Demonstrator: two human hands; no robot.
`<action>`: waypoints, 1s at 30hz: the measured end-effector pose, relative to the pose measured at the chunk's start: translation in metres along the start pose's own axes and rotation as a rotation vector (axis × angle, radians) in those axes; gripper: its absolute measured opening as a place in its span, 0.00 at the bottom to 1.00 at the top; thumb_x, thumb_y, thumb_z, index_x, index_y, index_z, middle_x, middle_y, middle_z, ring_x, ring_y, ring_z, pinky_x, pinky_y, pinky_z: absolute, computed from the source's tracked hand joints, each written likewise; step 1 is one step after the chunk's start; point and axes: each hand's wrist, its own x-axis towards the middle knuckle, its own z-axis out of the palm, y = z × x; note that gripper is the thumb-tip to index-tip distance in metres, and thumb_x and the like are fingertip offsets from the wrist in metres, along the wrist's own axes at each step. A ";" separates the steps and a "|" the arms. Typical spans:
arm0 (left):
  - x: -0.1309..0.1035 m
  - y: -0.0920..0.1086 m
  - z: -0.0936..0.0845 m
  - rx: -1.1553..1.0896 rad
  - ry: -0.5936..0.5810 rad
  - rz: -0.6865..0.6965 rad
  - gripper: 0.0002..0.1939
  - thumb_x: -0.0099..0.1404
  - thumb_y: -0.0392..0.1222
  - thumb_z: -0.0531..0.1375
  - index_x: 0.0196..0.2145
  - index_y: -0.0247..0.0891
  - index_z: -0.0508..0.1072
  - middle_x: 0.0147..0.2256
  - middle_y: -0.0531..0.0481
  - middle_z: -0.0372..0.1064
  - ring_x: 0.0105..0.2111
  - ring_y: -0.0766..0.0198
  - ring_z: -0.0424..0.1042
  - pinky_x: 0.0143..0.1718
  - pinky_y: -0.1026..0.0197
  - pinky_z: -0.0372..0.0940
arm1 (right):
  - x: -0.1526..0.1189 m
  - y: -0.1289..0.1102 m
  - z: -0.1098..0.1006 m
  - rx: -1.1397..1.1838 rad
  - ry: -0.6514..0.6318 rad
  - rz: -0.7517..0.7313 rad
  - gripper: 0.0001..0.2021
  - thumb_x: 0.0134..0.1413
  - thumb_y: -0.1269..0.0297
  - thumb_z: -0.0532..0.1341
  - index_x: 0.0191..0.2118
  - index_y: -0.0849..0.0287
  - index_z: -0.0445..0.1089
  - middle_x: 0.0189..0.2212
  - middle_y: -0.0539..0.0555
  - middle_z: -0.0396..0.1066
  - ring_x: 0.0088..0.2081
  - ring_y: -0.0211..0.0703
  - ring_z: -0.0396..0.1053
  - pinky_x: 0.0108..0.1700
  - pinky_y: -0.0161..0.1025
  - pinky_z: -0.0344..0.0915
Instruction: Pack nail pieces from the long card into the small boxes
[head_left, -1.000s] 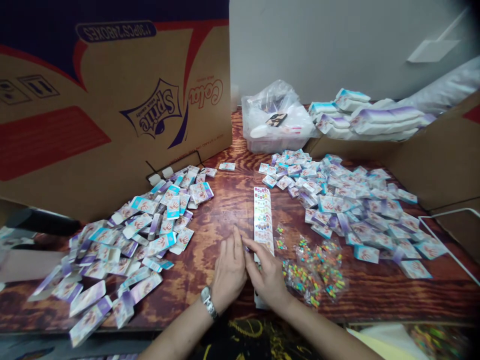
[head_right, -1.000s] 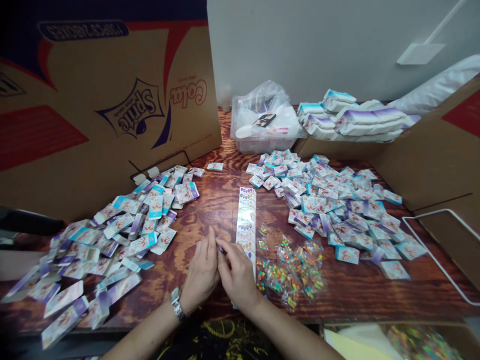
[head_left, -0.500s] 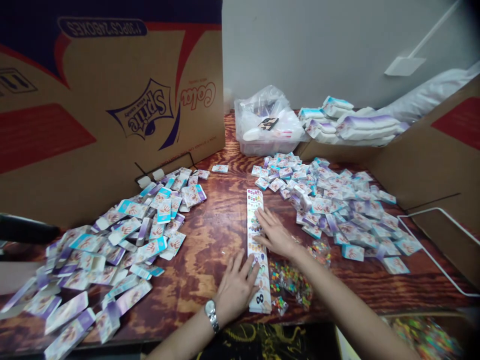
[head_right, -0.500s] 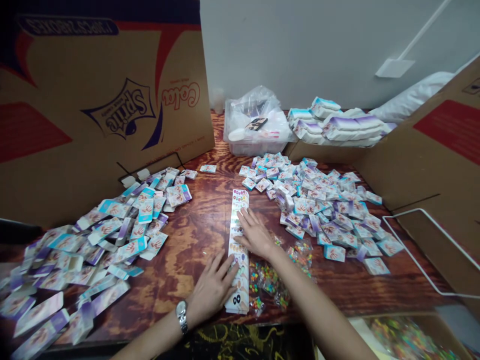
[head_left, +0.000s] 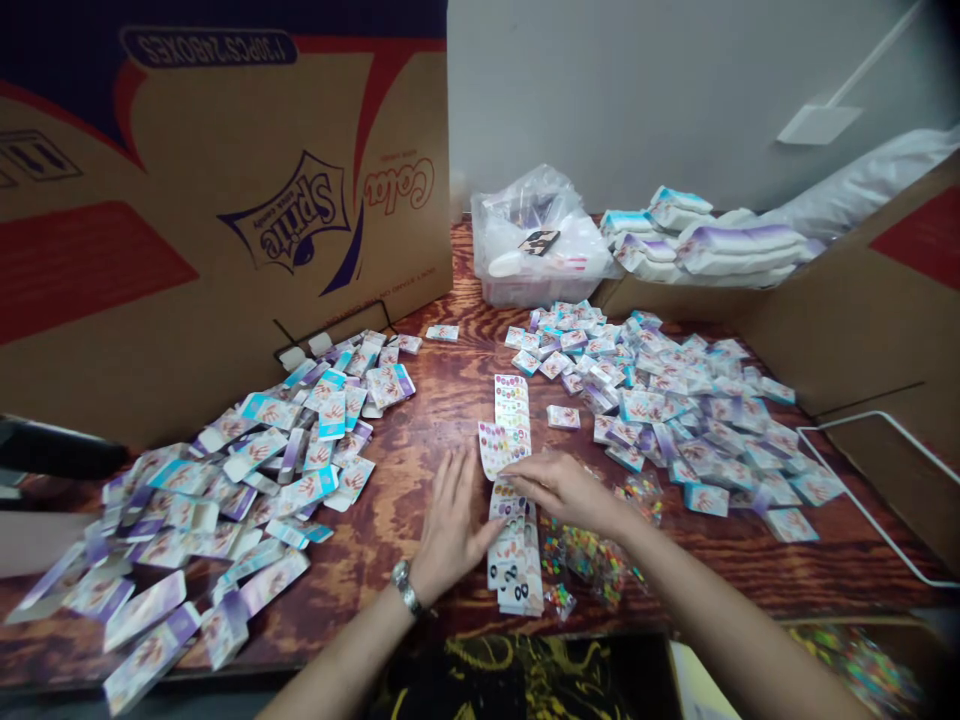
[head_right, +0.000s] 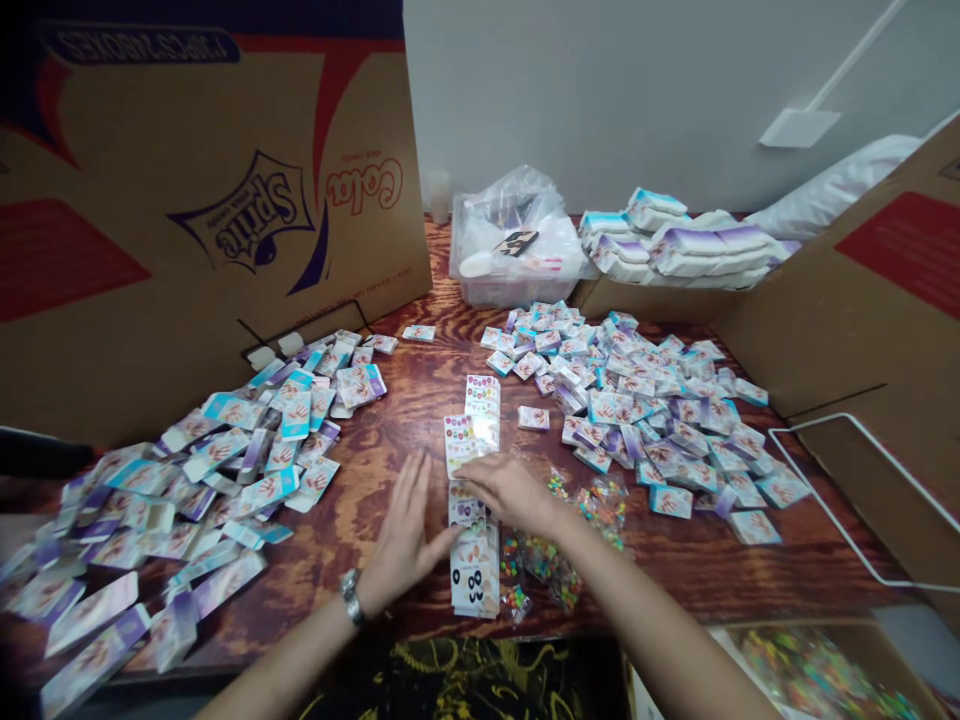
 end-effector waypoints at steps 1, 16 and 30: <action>0.005 -0.002 -0.005 -0.049 -0.002 -0.023 0.35 0.62 0.47 0.56 0.62 0.32 0.47 0.61 0.34 0.48 0.62 0.48 0.44 0.57 0.42 0.52 | 0.002 -0.009 -0.010 0.066 -0.020 0.003 0.12 0.61 0.65 0.52 0.45 0.51 0.71 0.39 0.50 0.75 0.38 0.41 0.72 0.41 0.39 0.66; 0.015 0.004 -0.016 -1.319 -0.278 -0.556 0.16 0.56 0.46 0.64 0.39 0.32 0.72 0.34 0.48 0.73 0.34 0.62 0.70 0.39 0.61 0.64 | 0.023 -0.026 -0.025 0.091 0.325 0.124 0.11 0.62 0.63 0.51 0.42 0.54 0.71 0.36 0.51 0.75 0.35 0.41 0.72 0.37 0.37 0.66; 0.021 0.004 -0.024 -1.647 -0.151 -0.816 0.16 0.57 0.48 0.60 0.35 0.31 0.73 0.32 0.43 0.74 0.32 0.60 0.72 0.34 0.61 0.64 | -0.016 -0.058 0.016 -0.327 -0.023 -0.265 0.07 0.59 0.72 0.54 0.38 0.58 0.68 0.33 0.52 0.73 0.36 0.40 0.70 0.43 0.38 0.66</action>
